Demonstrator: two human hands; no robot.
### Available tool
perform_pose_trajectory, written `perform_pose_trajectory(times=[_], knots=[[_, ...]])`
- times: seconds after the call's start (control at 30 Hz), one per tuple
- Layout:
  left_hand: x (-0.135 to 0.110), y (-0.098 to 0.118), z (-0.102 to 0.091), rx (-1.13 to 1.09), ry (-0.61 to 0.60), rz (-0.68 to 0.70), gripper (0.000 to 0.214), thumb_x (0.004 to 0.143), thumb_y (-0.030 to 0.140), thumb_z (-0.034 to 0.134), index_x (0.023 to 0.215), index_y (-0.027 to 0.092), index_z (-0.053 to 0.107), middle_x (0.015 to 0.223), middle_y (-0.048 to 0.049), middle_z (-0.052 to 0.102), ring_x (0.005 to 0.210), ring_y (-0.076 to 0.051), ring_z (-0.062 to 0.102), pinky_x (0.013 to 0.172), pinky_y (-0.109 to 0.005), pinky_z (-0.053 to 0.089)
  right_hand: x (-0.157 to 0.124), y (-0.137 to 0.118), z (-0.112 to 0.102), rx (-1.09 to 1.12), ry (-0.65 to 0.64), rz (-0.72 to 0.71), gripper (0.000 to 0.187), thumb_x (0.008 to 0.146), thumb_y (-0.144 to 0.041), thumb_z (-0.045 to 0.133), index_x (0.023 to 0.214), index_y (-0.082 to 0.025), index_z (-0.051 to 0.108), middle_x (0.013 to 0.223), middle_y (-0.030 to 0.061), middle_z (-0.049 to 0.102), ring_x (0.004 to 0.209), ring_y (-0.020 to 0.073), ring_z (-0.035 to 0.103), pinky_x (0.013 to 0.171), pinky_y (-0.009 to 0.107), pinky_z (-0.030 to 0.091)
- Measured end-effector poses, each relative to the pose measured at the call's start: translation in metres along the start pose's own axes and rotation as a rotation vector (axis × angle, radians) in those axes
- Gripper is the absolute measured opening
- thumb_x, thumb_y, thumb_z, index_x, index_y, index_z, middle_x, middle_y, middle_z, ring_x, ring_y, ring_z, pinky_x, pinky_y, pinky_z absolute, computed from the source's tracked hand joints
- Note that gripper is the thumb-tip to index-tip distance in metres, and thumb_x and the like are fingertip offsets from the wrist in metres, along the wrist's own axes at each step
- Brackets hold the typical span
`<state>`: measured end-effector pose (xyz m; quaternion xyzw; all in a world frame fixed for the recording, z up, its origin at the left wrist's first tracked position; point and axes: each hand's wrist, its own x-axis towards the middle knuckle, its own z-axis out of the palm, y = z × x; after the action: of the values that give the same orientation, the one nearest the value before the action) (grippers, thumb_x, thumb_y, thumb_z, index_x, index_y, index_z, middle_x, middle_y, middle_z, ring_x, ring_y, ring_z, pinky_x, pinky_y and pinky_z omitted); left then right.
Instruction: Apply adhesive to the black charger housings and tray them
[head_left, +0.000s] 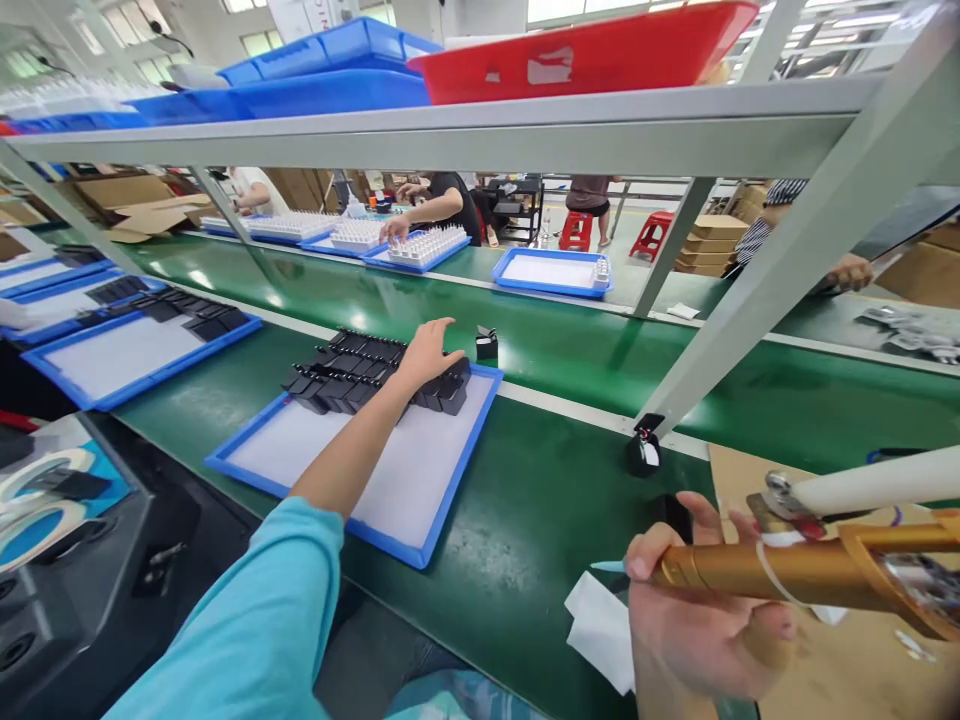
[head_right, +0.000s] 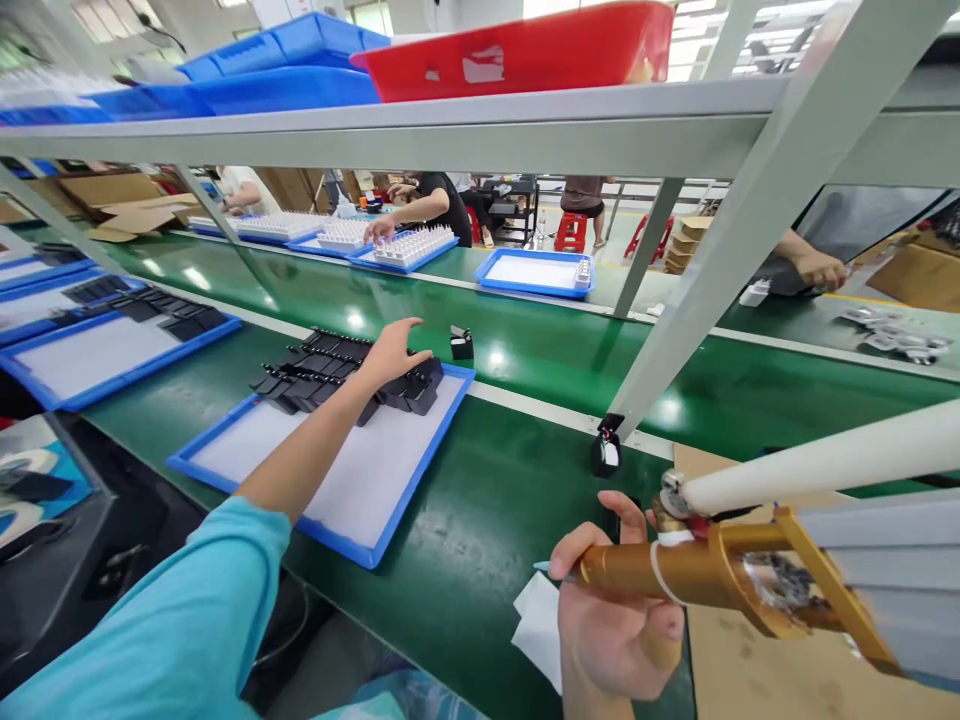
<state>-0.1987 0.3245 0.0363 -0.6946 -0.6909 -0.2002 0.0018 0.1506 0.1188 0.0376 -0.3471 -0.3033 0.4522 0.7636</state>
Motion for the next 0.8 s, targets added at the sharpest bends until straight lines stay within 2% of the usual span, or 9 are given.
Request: perform_pose_trajectory(times=[0.1, 0.17, 0.27, 0.37, 0.47, 0.57, 0.63, 0.7, 0.8], knots=[[0.062, 0.017, 0.023, -0.004, -0.157, -0.051, 0.079, 0.076, 0.029, 0.074, 0.143, 0.013, 0.035, 0.145, -0.0176, 0.042, 0.133, -0.031, 0.040, 0.108, -0.039, 0.034, 0.001, 0.002, 0.000, 0.059, 0.035, -0.016, 0.047, 0.073, -0.063, 0.048, 0.110, -0.035, 0.056, 0.107, 0.0030, 0.059, 0.039, 0.0149, 0.050, 0.042, 0.035, 0.034], [0.088, 0.023, 0.035, 0.003, -0.217, -0.091, 0.071, 0.077, 0.031, 0.075, 0.138, 0.013, 0.043, 0.138, -0.0177, 0.050, 0.126, -0.030, 0.049, 0.105, -0.043, 0.039, 0.002, 0.005, -0.001, 0.076, 0.034, -0.032, 0.049, 0.073, -0.061, 0.049, 0.114, -0.034, 0.053, 0.110, 0.0037, 0.058, 0.038, 0.0149, 0.051, 0.039, 0.035, 0.034], [0.104, 0.025, 0.040, 0.025, -0.290, -0.142, 0.041, 0.089, 0.039, 0.062, 0.122, 0.014, 0.057, 0.122, -0.0116, 0.061, 0.110, -0.024, 0.060, 0.096, -0.046, 0.047, 0.002, 0.010, -0.004, 0.085, 0.020, -0.052, 0.052, 0.074, -0.061, 0.048, 0.119, -0.034, 0.050, 0.112, 0.0057, 0.058, 0.038, 0.0148, 0.051, 0.037, 0.034, 0.034], [0.102, 0.027, 0.031, 0.048, -0.309, -0.145, 0.033, 0.084, 0.041, 0.067, 0.105, 0.015, 0.065, 0.108, -0.0092, 0.068, 0.103, -0.024, 0.063, 0.091, -0.040, 0.049, 0.000, 0.009, -0.006, 0.085, 0.005, -0.041, 0.053, 0.076, -0.061, 0.047, 0.122, -0.034, 0.048, 0.113, 0.0065, 0.057, 0.039, 0.0142, 0.052, 0.038, 0.035, 0.037], [0.085, 0.040, 0.014, 0.029, -0.282, -0.082, 0.037, 0.073, 0.040, 0.075, 0.100, 0.016, 0.069, 0.103, -0.0100, 0.071, 0.104, -0.030, 0.063, 0.087, -0.032, 0.048, -0.003, 0.006, -0.005, 0.089, -0.003, -0.022, 0.049, 0.077, -0.061, 0.046, 0.118, -0.034, 0.050, 0.114, 0.0055, 0.056, 0.041, 0.0132, 0.054, 0.039, 0.034, 0.039], [0.050, 0.062, -0.010, -0.037, -0.250, 0.004, 0.046, 0.074, 0.049, 0.070, 0.107, 0.018, 0.069, 0.105, -0.0069, 0.072, 0.099, -0.028, 0.065, 0.081, -0.029, 0.048, -0.004, 0.004, -0.003, 0.092, -0.050, -0.018, 0.048, 0.077, -0.060, 0.045, 0.117, -0.034, 0.051, 0.113, 0.0050, 0.057, 0.040, 0.0124, 0.054, 0.038, 0.034, 0.039], [0.016, 0.077, -0.027, -0.118, -0.265, 0.061, 0.049, 0.073, 0.056, 0.068, 0.107, 0.021, 0.069, 0.097, -0.0024, 0.073, 0.089, -0.023, 0.067, 0.075, -0.027, 0.048, -0.004, 0.004, -0.002, 0.103, -0.089, -0.037, 0.047, 0.078, -0.057, 0.044, 0.118, -0.034, 0.050, 0.110, 0.0051, 0.058, 0.039, 0.0129, 0.053, 0.037, 0.033, 0.037], [-0.023, 0.090, -0.041, -0.238, -0.306, 0.144, 0.046, 0.073, 0.055, 0.070, 0.103, 0.020, 0.070, 0.085, -0.0009, 0.073, 0.078, -0.021, 0.067, 0.069, -0.026, 0.047, -0.004, 0.003, -0.001, 0.116, -0.113, -0.064, 0.045, 0.079, -0.054, 0.043, 0.118, -0.033, 0.051, 0.109, 0.0050, 0.059, 0.039, 0.0133, 0.054, 0.036, 0.032, 0.036], [-0.083, 0.104, -0.045, -0.343, -0.385, 0.233, 0.040, 0.073, 0.048, 0.073, 0.101, 0.020, 0.071, 0.079, 0.0005, 0.072, 0.073, -0.019, 0.066, 0.066, -0.025, 0.046, -0.005, 0.001, 0.001, 0.126, -0.149, -0.096, 0.039, 0.081, -0.052, 0.044, 0.113, -0.032, 0.054, 0.108, 0.0037, 0.060, 0.040, 0.0125, 0.055, 0.037, 0.030, 0.037]])
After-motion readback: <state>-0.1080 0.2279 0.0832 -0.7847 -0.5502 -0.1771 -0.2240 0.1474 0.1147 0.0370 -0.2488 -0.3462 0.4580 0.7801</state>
